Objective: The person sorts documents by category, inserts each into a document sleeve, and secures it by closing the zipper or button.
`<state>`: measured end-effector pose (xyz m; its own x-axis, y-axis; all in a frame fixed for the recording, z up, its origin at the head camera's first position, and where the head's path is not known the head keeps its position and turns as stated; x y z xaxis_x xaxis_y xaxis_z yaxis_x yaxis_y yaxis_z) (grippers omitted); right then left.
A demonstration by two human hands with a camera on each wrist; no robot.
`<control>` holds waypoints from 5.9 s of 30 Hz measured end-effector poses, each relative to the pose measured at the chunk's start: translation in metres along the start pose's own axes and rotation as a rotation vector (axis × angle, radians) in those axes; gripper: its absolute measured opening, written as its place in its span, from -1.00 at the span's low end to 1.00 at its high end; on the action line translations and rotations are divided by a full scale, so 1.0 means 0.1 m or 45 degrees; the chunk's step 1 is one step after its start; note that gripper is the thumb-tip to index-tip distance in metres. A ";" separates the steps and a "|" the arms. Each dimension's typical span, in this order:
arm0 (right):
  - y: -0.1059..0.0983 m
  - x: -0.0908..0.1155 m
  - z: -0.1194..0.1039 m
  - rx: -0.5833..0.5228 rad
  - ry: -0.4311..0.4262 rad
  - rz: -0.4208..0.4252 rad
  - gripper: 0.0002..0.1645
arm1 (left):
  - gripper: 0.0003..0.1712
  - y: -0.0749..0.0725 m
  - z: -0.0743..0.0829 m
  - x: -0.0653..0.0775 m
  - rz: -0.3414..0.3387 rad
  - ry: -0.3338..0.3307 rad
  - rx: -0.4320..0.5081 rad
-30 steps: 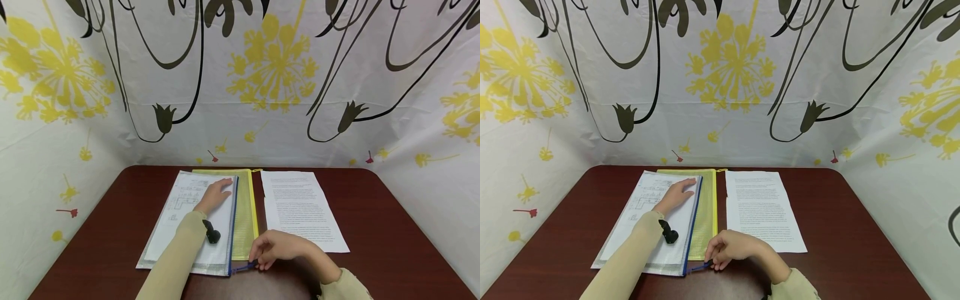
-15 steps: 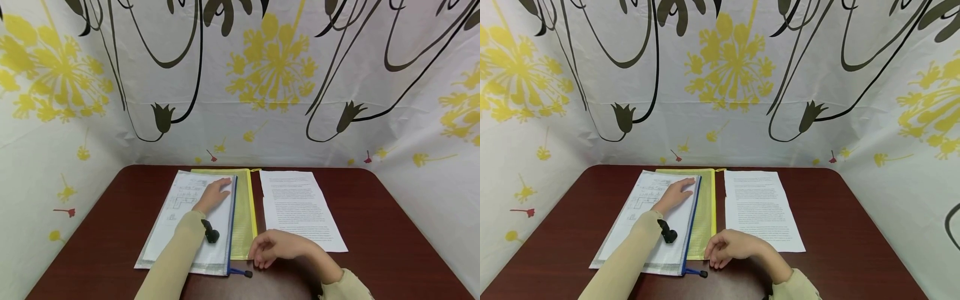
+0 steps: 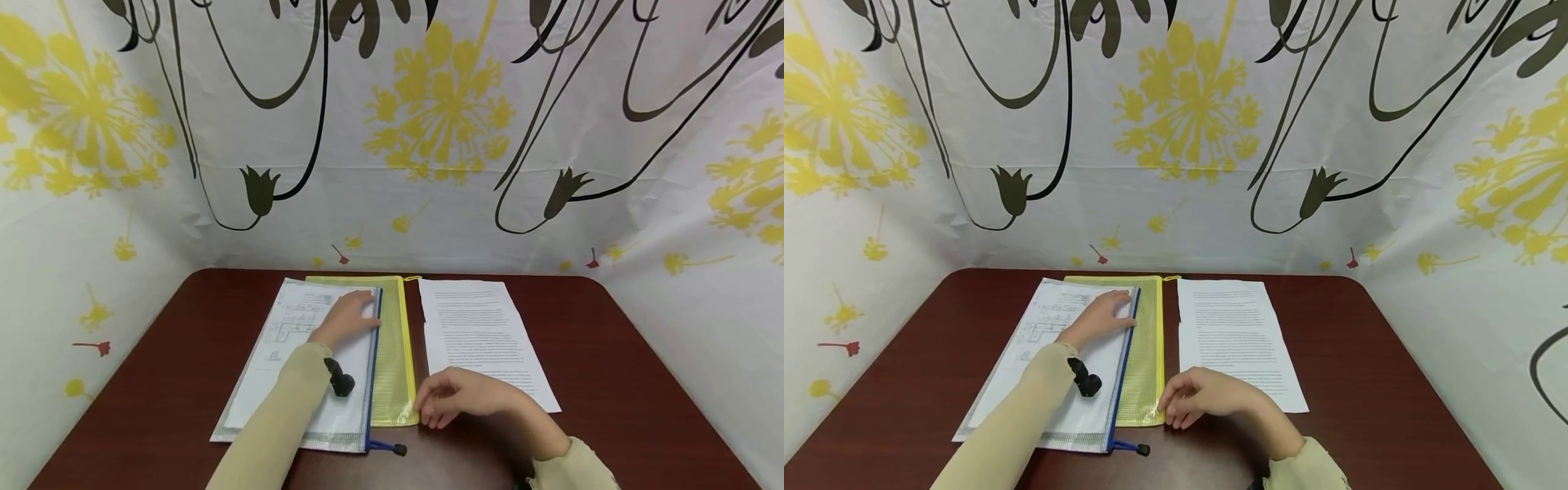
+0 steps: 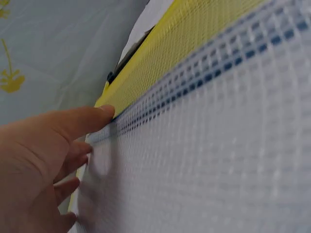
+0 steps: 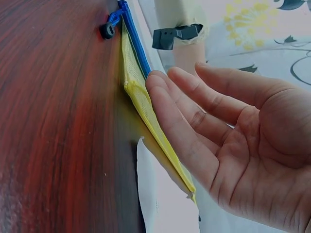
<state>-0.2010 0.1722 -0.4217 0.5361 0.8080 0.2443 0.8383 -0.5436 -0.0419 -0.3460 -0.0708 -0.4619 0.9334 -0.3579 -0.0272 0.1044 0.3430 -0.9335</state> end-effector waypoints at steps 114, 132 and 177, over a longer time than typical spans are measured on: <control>-1.08 0.88 0.34 0.818 0.609 1.208 0.19 | -0.45 0.03 0.48 0.36 -0.057 -0.070 0.673; -1.13 0.94 0.37 0.667 0.554 1.242 0.14 | -0.48 0.35 0.96 0.39 0.117 -0.167 0.324; -1.09 1.43 0.20 0.025 0.126 0.988 -0.33 | -0.66 0.22 0.61 0.53 0.125 -0.326 1.051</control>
<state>-0.2136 0.3518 -0.4018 0.9591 0.1743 0.2230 0.2296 -0.9399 -0.2528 -0.2730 -0.0288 -0.4622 0.9894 -0.1215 0.0798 0.1426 0.9178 -0.3707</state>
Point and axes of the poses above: each hand's wrist, its own x-axis away from the middle knuckle, its own y-axis out of the palm, z = x × y, the point moved 2 cm from there along -x, towards the middle knuckle, and after that the axes turned 11 degrees about -x, right-handed, at the moved point
